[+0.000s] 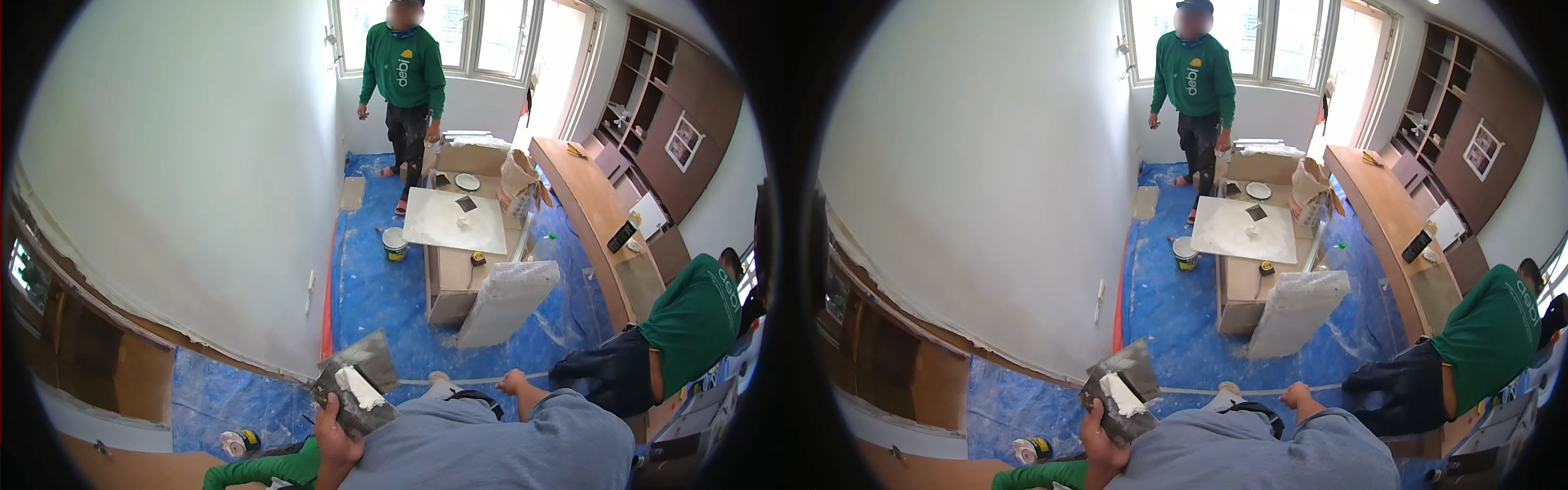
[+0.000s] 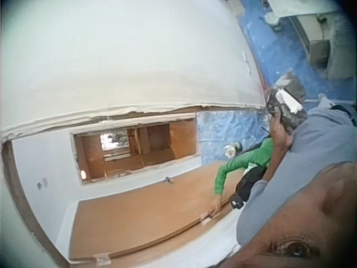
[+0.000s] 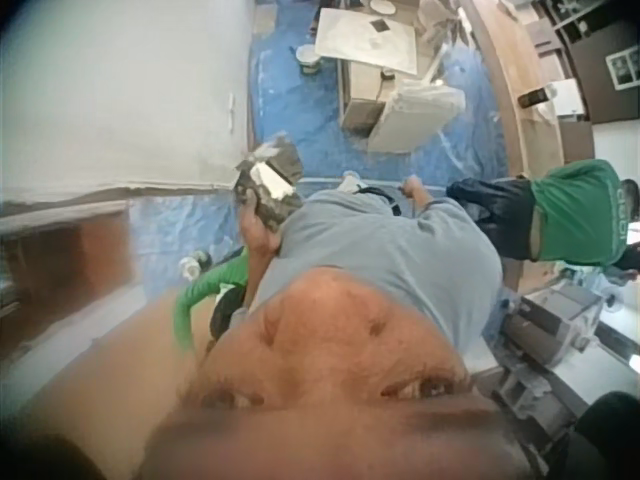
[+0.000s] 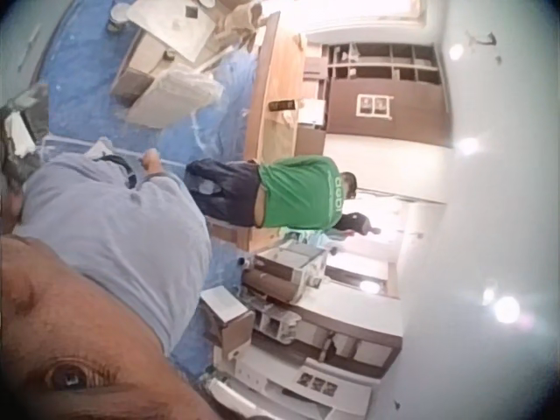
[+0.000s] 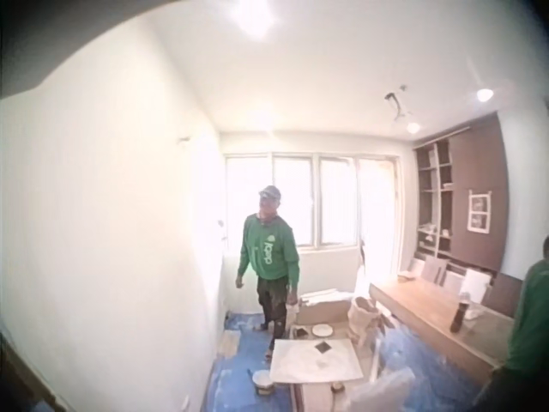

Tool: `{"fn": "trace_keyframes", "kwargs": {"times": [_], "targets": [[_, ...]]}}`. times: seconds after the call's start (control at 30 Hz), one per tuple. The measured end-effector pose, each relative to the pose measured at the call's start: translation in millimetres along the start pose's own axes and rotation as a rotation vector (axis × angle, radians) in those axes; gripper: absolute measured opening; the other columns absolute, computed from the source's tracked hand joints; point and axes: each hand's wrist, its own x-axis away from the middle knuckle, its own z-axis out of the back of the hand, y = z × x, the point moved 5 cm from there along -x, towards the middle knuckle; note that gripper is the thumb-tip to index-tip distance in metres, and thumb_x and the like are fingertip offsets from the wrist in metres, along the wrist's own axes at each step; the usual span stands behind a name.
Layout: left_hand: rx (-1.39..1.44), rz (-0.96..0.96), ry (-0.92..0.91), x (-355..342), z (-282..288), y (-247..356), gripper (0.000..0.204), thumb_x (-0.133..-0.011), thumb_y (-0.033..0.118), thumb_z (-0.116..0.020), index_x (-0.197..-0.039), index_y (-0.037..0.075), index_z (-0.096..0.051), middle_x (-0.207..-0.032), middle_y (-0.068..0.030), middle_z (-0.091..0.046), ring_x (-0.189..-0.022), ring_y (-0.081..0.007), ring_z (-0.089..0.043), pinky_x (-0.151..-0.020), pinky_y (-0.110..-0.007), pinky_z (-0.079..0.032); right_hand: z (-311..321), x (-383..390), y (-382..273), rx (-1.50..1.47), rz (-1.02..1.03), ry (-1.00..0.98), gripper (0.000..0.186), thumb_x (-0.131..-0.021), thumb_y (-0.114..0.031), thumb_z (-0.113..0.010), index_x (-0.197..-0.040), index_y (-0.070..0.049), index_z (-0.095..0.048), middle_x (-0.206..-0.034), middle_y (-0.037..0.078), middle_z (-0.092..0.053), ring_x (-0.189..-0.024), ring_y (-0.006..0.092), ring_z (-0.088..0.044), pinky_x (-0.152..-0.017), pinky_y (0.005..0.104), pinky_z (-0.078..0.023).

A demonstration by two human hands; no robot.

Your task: The person applies plaster to a wall using a trowel and a hawk. They repeatedly scoop plaster from the hawk and spread it onto the wall surface. The person also moves around the room to access different areas and briefly handles a large board.

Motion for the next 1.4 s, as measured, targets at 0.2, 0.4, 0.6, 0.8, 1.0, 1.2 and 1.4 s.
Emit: {"fn": "trace_keyframes", "kwargs": {"times": [0.2, 0.4, 0.6, 0.8, 1.0, 1.2, 1.4], "targets": [[-0.03, 0.112, -0.109, 0.8, -28.4, -37.1, 0.037, -0.108, 0.024, -0.051, -0.137, 0.001, -0.053, -0.129, -0.0134, -0.066, -0.116, -0.027, -0.066, -0.101, -0.044, -0.052, 42.3, -1.9, 0.6, -0.406, -0.004, 0.291, 0.036, -0.075, -0.036, -0.089, -0.074, -0.005, -0.072, -0.063, 0.008, -0.068, -0.054, 0.0198, -0.065, -0.061, 0.0344, -0.055], [-0.062, 0.115, -0.175, 14.4, -74.0, -87.9, 0.037, -0.109, 0.025, -0.05, -0.135, 0.0, -0.054, -0.127, -0.0136, -0.067, -0.114, -0.0248, -0.068, -0.1, -0.043, -0.054, 106.1, 7.0, -31.1, -0.512, 0.08, 0.29, 0.039, -0.072, -0.04, -0.089, -0.077, -0.005, -0.073, -0.077, 0.014, -0.073, -0.072, 0.0283, -0.07, -0.072, 0.0403, -0.056], [-0.094, 0.158, -0.106, 38.6, -100.1, -143.5, 0.036, -0.108, 0.025, -0.051, -0.136, 0.001, -0.054, -0.126, -0.0129, -0.067, -0.113, -0.0249, -0.068, -0.099, -0.043, -0.054, 77.4, -12.6, 53.4, -0.508, 0.094, 0.331, 0.035, -0.079, -0.037, -0.085, -0.076, -0.005, -0.071, -0.067, 0.012, -0.069, -0.062, 0.0216, -0.066, -0.063, 0.0377, -0.054], [-0.135, 0.157, 0.066, 63.4, -95.2, -192.8, 0.038, -0.108, 0.026, -0.052, -0.136, 0.001, -0.054, -0.127, -0.0119, -0.067, -0.112, -0.0253, -0.068, -0.099, -0.043, -0.054, -9.6, 2.5, 165.1, -0.553, -0.175, 0.137, 0.031, -0.088, -0.037, -0.073, -0.078, -0.008, -0.077, -0.081, 0.018, -0.074, -0.08, 0.0359, -0.072, -0.076, 0.0443, -0.056], [-0.225, 0.185, 0.001, 58.0, -116.9, -215.9, 0.044, -0.109, 0.031, -0.05, -0.142, 0.002, -0.051, -0.134, -0.0111, -0.064, -0.12, -0.0248, -0.064, -0.104, -0.043, -0.05, -22.5, 8.4, 188.6, -0.615, -0.109, 0.141, 0.021, -0.087, -0.028, -0.068, -0.084, -0.011, -0.08, -0.083, 0.017, -0.075, -0.084, 0.0341, -0.073, -0.077, 0.0437, -0.057], [-0.282, 0.269, -0.063, 33.9, -150.3, -233.1, 0.042, -0.108, 0.031, -0.051, -0.139, 0.002, -0.052, -0.132, -0.0116, -0.065, -0.118, -0.0253, -0.065, -0.102, -0.044, -0.051, 3.0, -9.1, 164.2, -0.833, -0.113, 0.245, 0.013, -0.083, -0.019, -0.074, -0.083, -0.007, -0.079, -0.064, 0.01, -0.068, -0.056, 0.0182, -0.064, -0.053, 0.0381, -0.053], [-0.284, 0.317, -0.06, 5.2, -140.5, -219.4, 0.04, -0.108, 0.03, -0.052, -0.137, 0.002, -0.054, -0.128, -0.0113, -0.067, -0.115, -0.0254, -0.067, -0.101, -0.044, -0.053, -0.8, -20.5, 162.4, -0.718, -0.068, 0.22, 0.017, -0.078, -0.023, -0.081, -0.079, -0.006, -0.076, -0.067, 0.01, -0.069, -0.059, 0.0199, -0.066, -0.057, 0.0379, -0.053]]}}
